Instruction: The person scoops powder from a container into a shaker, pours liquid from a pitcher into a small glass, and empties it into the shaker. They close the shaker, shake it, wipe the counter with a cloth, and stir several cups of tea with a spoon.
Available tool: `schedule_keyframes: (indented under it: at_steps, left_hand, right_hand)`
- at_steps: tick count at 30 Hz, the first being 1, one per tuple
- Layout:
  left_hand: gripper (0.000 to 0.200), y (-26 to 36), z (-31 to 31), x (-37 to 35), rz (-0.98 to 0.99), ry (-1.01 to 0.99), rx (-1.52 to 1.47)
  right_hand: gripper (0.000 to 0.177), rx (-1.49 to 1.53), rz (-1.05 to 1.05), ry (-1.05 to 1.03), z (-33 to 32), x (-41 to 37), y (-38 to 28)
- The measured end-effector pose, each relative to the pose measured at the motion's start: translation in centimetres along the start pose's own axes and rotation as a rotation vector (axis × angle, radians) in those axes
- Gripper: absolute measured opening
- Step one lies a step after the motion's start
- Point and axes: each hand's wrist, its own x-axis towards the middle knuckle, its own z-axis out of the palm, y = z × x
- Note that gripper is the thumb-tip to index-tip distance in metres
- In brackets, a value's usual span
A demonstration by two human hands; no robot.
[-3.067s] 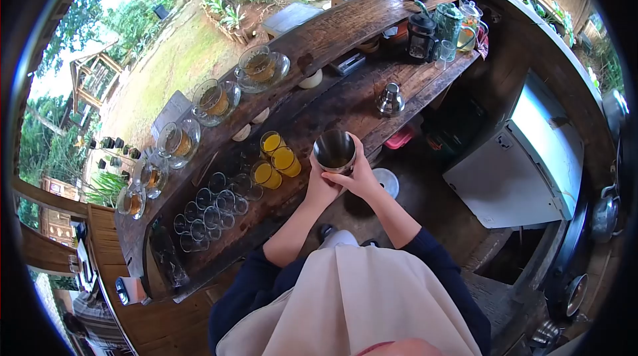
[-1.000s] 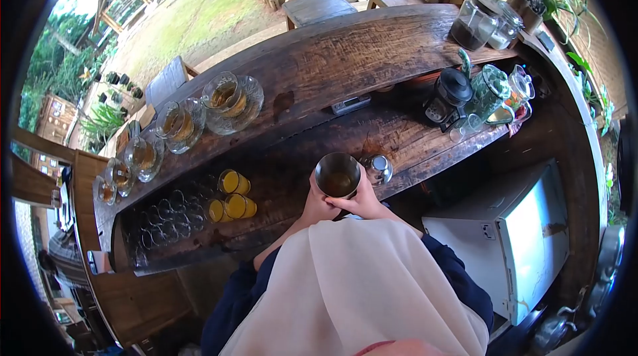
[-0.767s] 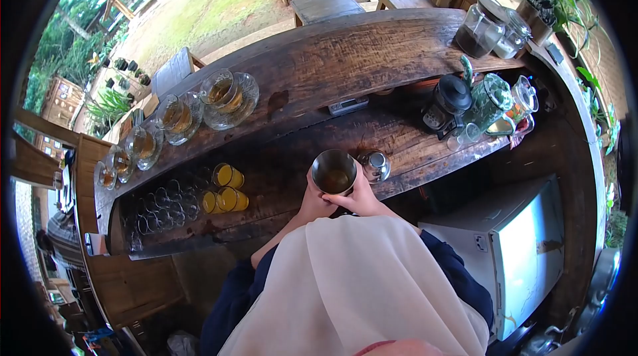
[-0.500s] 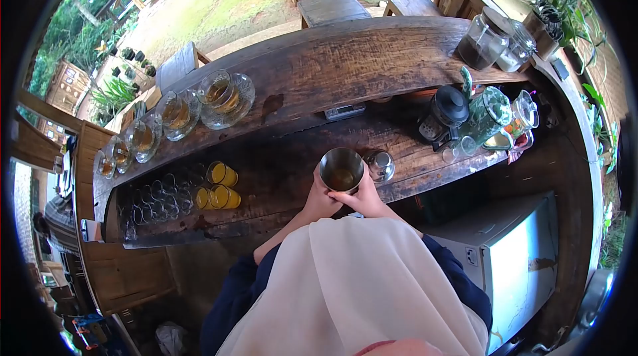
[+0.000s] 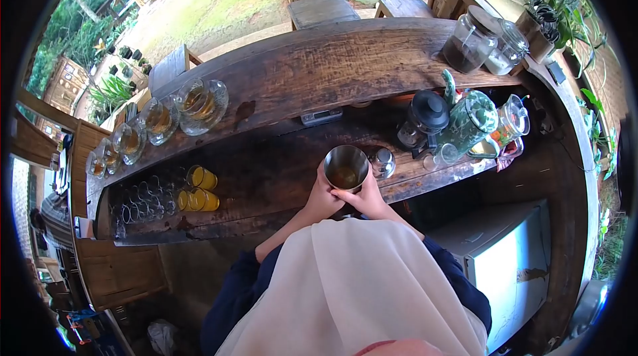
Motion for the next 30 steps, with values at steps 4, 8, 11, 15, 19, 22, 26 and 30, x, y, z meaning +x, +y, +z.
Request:
schedule_keyframes:
  at_steps: [4,8,11,15,19,22,26,30]
  left_hand:
    - [0.086,0.8,0.4,0.3,-0.030,0.028,0.012]
    - [0.084,-1.1,0.9,0.1,-0.030,0.020,-0.075]
    - [0.083,-1.5,0.7,0.0,-0.043,0.008,-0.100]
    - [0.075,0.0,0.9,0.3,-0.070,0.065,-0.100]
    - [0.066,0.8,1.5,0.3,-0.116,0.141,-0.130]
    - [0.072,1.8,1.5,-0.2,-0.151,0.161,-0.112]
    - [0.088,5.0,1.3,-1.6,-0.393,0.207,0.015]
    - [0.075,5.8,1.2,-3.0,-0.465,0.111,0.304]
  right_hand:
    - [0.088,-0.007,-0.010,-0.089,-1.2,0.4,-0.4]
    - [0.092,-0.002,0.017,-0.102,-1.6,-0.1,-0.4]
    - [0.091,-0.074,0.046,-0.122,-2.8,-0.9,-0.2]
    - [0.069,-0.058,0.085,-0.140,-5.0,-2.8,0.1]
    - [0.038,0.055,0.066,-0.117,-8.3,-5.3,-0.2]
    - [0.012,-0.182,-0.067,0.149,-11.1,-6.6,0.9]
    - [0.016,0.078,0.207,0.500,-13.8,-8.7,5.2]
    - [0.040,-0.205,0.178,0.563,-15.8,-8.1,5.4]
